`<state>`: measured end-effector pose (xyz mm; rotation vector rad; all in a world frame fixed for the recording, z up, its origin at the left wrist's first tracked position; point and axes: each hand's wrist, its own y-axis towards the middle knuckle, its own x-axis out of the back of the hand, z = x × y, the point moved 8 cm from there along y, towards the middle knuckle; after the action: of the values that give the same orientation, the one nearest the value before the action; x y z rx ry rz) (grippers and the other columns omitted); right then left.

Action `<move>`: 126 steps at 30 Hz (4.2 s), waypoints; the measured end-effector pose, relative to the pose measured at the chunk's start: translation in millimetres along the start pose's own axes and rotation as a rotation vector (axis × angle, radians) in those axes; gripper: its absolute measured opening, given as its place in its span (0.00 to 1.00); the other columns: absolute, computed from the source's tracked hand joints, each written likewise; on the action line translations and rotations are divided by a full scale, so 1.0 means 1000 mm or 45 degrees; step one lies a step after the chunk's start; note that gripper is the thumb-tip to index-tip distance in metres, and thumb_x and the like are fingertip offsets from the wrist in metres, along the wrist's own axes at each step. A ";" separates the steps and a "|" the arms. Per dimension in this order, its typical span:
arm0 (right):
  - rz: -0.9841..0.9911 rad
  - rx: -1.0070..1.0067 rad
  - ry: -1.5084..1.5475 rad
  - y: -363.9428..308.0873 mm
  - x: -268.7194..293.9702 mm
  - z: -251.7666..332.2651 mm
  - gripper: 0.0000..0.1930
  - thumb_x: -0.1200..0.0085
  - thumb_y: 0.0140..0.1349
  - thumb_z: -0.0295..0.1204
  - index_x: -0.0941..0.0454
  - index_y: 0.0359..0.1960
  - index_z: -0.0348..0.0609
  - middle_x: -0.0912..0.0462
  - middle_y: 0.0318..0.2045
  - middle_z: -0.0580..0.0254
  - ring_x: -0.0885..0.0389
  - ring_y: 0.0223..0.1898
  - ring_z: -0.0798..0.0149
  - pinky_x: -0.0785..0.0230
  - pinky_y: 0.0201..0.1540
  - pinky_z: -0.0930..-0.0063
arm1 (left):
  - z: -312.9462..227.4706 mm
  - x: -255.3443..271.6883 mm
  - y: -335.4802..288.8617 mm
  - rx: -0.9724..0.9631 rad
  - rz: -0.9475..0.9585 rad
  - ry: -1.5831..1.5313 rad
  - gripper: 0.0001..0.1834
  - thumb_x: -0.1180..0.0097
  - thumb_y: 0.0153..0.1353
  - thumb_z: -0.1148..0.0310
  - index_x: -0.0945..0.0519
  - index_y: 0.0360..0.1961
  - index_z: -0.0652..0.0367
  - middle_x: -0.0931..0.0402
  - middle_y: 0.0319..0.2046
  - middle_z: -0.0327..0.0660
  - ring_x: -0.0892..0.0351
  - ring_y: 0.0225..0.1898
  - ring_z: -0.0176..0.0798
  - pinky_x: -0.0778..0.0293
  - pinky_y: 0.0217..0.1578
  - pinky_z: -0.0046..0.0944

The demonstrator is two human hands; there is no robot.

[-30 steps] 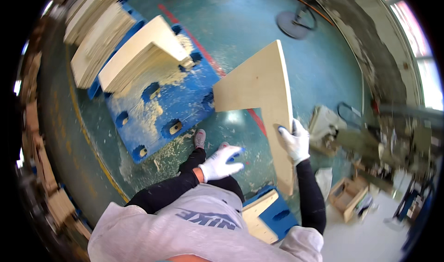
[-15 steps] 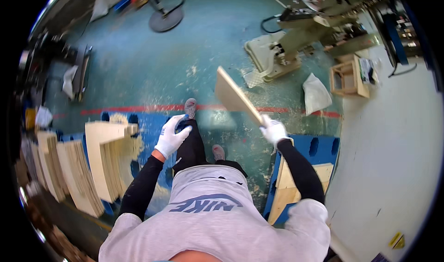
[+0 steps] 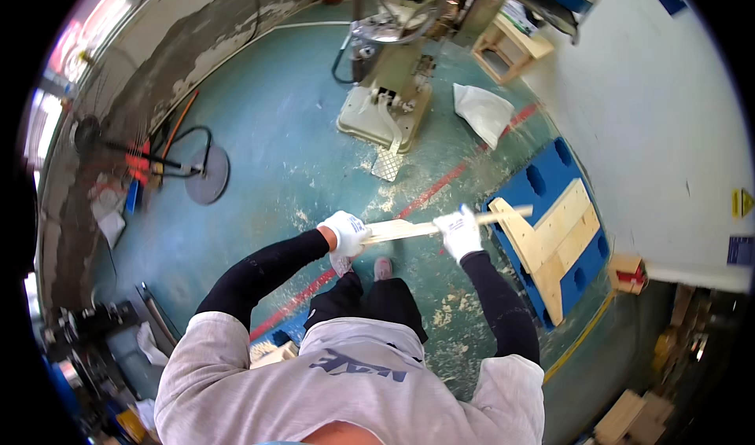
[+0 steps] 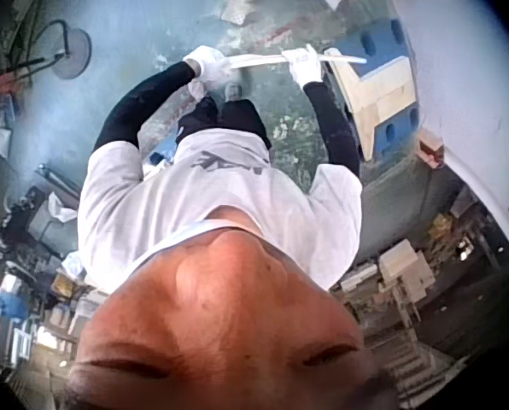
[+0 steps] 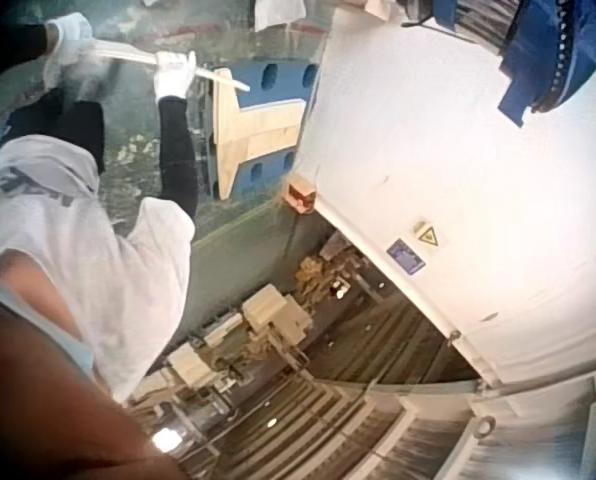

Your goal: The person places an L-shaped wooden panel into an industrial riveting machine, applies rivets to pre-drilled holes, and then stacks the finished panel onto a blue pallet.

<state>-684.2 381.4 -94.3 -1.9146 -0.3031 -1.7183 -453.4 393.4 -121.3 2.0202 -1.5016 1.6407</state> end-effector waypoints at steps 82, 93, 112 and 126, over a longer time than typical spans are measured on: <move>-2.321 -1.118 2.557 0.038 0.082 -0.004 0.26 0.54 0.76 0.42 0.31 0.65 0.35 0.23 0.62 0.52 0.25 0.62 0.55 0.32 0.66 0.56 | 0.308 0.274 -0.086 0.272 -0.922 -1.331 0.19 0.58 0.78 0.59 0.22 0.50 0.65 0.25 0.21 0.40 0.26 0.18 0.32 0.28 0.20 0.36; -2.240 -1.239 2.364 0.003 0.080 -0.003 0.26 0.57 0.77 0.42 0.34 0.66 0.34 0.25 0.63 0.49 0.26 0.63 0.54 0.32 0.66 0.54 | 0.270 0.297 -0.086 0.225 -1.038 -1.232 0.20 0.56 0.76 0.61 0.21 0.53 0.66 0.21 0.24 0.45 0.24 0.21 0.34 0.26 0.24 0.37; -2.323 -1.120 2.575 -0.022 0.067 -0.028 0.26 0.55 0.77 0.42 0.33 0.66 0.34 0.24 0.63 0.52 0.25 0.63 0.57 0.32 0.66 0.60 | 0.271 0.282 -0.024 0.343 -0.947 -1.248 0.25 0.55 0.75 0.52 0.19 0.53 0.64 0.20 0.30 0.42 0.22 0.29 0.37 0.26 0.30 0.38; -2.312 -1.105 2.366 -0.017 0.073 -0.016 0.27 0.58 0.77 0.43 0.37 0.69 0.37 0.29 0.67 0.53 0.28 0.65 0.56 0.34 0.67 0.59 | 0.265 0.258 -0.056 0.485 -0.897 -1.470 0.29 0.59 0.76 0.48 0.21 0.36 0.66 0.31 0.19 0.36 0.29 0.20 0.31 0.32 0.22 0.37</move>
<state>-694.7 373.0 -19.1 -0.6536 0.2539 1.9581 -259.8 99.5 4.4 3.4028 -0.3636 0.4363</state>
